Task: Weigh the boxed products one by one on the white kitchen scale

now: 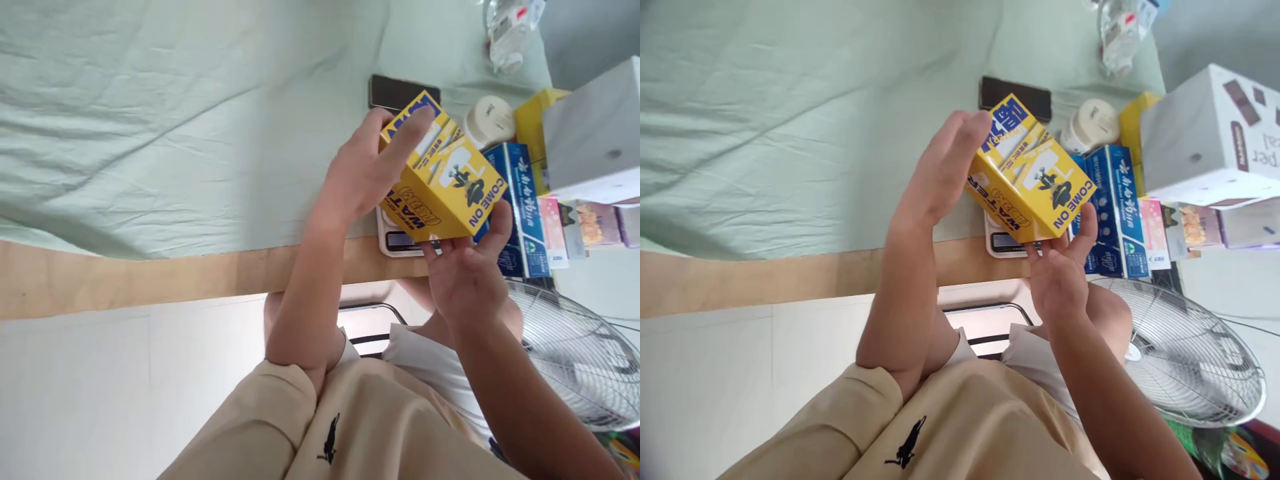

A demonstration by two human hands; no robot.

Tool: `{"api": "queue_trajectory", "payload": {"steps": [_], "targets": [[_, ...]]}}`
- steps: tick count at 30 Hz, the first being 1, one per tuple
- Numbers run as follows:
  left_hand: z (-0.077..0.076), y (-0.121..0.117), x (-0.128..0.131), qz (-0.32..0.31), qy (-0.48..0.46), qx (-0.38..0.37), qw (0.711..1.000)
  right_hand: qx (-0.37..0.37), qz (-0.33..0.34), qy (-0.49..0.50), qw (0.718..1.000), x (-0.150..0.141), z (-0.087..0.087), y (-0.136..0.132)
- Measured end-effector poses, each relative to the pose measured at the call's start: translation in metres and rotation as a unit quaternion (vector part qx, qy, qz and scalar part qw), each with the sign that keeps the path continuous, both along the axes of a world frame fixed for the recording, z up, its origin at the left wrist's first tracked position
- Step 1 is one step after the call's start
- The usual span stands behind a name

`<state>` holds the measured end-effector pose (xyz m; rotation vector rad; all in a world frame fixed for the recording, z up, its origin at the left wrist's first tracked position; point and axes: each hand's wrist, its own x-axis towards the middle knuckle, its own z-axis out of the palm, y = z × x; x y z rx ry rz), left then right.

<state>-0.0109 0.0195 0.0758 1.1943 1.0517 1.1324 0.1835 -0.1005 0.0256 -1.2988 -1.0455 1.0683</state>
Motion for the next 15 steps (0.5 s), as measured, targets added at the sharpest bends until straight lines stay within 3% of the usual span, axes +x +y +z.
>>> {"api": "queue_trajectory", "payload": {"steps": [3, 7, 9, 11, 15], "targets": [[0.020, -0.018, -0.039, 0.019, 0.041, 0.011, 0.999, 0.010, 0.041, 0.017, 0.999, -0.030, 0.016, 0.000], [0.037, -0.045, -0.098, 0.159, 0.125, 0.002, 0.979, -0.005, 0.136, 0.055, 0.989, -0.090, 0.028, 0.001], [0.037, -0.059, -0.130, 0.235, 0.174, -0.040, 0.955, -0.039, 0.195, 0.089, 0.976, -0.120, 0.024, 0.001], [0.030, -0.073, -0.161, 0.268, 0.190, -0.094, 0.940, -0.075, 0.244, 0.100, 0.962, -0.145, 0.016, 0.000], [0.013, -0.102, -0.215, 0.328, 0.131, -0.133, 0.926, -0.099, 0.283, 0.079, 0.951, -0.181, -0.002, -0.004]]}}
